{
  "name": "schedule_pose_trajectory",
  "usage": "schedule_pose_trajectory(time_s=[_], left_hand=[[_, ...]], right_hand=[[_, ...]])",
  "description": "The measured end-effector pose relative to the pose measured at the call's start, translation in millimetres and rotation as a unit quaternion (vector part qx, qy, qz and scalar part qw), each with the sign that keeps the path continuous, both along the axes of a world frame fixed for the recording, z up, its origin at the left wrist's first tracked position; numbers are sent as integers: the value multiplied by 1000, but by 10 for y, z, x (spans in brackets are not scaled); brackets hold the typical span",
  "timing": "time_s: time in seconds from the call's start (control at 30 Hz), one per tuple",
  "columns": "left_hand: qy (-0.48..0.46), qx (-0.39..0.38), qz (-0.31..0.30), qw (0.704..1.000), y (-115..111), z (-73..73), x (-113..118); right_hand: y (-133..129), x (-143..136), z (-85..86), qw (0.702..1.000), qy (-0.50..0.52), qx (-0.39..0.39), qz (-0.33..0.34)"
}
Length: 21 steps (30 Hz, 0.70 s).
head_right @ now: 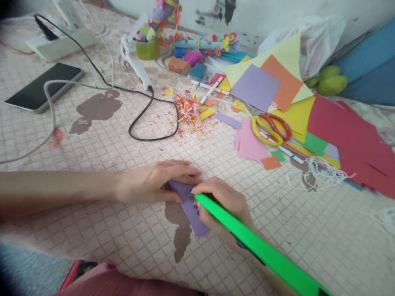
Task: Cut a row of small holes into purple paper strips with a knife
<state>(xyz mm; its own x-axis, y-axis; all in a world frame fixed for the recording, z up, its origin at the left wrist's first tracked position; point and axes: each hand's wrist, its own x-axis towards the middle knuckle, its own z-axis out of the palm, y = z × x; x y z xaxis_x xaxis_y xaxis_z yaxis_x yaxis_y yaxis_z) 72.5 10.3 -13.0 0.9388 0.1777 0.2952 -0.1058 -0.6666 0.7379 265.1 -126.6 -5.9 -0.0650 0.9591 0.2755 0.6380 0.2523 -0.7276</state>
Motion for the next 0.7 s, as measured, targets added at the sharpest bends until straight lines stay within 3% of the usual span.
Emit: schedule_pose_trajectory(time_s=[0.37,0.7], left_hand=[[36,-17,26,999,-66,24,-27],[15,3,31,999,-85,-2,-36]], right_hand=[[22,-28,62,1000,-20,23,-8],[3,-8,26,1000,-17,19,-16]])
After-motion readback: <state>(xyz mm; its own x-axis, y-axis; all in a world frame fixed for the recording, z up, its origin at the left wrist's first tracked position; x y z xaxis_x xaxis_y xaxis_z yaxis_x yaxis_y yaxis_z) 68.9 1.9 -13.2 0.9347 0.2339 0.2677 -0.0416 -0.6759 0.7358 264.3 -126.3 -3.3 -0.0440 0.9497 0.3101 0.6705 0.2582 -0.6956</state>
